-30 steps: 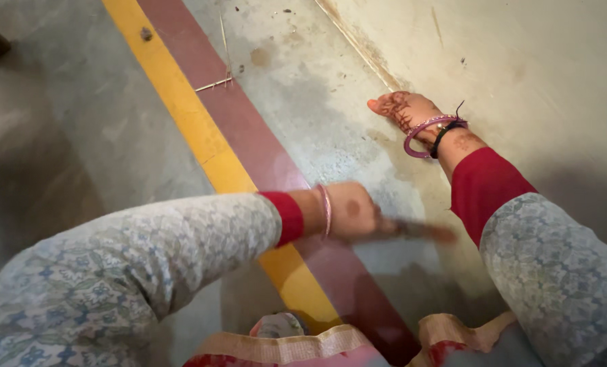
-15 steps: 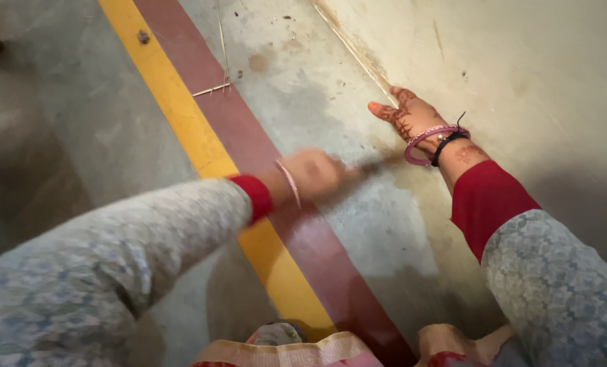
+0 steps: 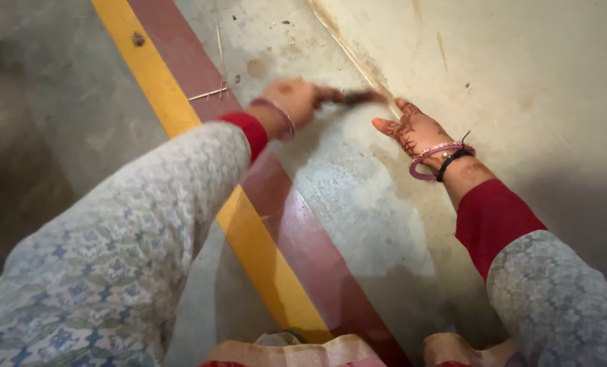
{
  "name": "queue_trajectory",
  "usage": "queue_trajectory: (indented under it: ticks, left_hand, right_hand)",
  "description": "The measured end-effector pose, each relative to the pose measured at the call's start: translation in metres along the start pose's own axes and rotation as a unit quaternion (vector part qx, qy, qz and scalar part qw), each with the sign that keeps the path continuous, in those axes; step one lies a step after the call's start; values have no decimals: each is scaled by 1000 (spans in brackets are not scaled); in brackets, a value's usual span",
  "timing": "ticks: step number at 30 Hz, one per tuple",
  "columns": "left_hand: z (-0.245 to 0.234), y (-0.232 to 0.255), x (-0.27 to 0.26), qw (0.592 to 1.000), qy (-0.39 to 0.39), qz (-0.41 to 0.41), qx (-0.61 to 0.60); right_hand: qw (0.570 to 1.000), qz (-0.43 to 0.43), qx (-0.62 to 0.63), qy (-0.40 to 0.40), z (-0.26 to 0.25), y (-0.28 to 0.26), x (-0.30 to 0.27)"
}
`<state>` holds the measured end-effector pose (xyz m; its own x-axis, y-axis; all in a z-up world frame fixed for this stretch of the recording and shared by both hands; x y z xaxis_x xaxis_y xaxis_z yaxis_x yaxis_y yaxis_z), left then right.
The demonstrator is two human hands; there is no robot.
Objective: The person sits on the floor and uses a small brush to sweep dust and debris along a painted yellow and red line on the concrete floor. The person moves the brush back and forth to gather the dirt into a small pile.
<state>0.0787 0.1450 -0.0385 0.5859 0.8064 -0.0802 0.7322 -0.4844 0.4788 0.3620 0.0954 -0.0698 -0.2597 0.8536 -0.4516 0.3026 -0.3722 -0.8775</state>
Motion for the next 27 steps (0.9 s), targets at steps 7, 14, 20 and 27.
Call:
queue_trajectory:
  ticks: [7, 14, 20, 27]
  left_hand:
    - [1, 21, -26, 850, 90, -371, -364]
    - [-22, -21, -57, 985, -33, -154, -68]
    - [-44, -25, -72, 969, 44, -185, 158]
    - [1, 79, -135, 974, -222, -42, -16]
  right_hand:
    - [879, 139, -456, 4, 33, -42, -47]
    - [784, 185, -592, -41, 71, -63, -58]
    - [769, 147, -622, -11, 81, -49, -53]
    - [800, 166, -576, -7, 82, -60, -56]
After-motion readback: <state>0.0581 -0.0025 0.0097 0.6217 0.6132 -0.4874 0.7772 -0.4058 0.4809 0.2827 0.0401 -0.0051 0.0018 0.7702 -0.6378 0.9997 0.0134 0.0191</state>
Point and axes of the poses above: each hand's wrist, its own x-axis towards the middle knuckle, its own z-axis out of the palm, y = z × x, the point moved 1 cm from there along x, towards the middle knuckle, and after that the axes turned 3 degrees about -y, right-handed, at the moved point
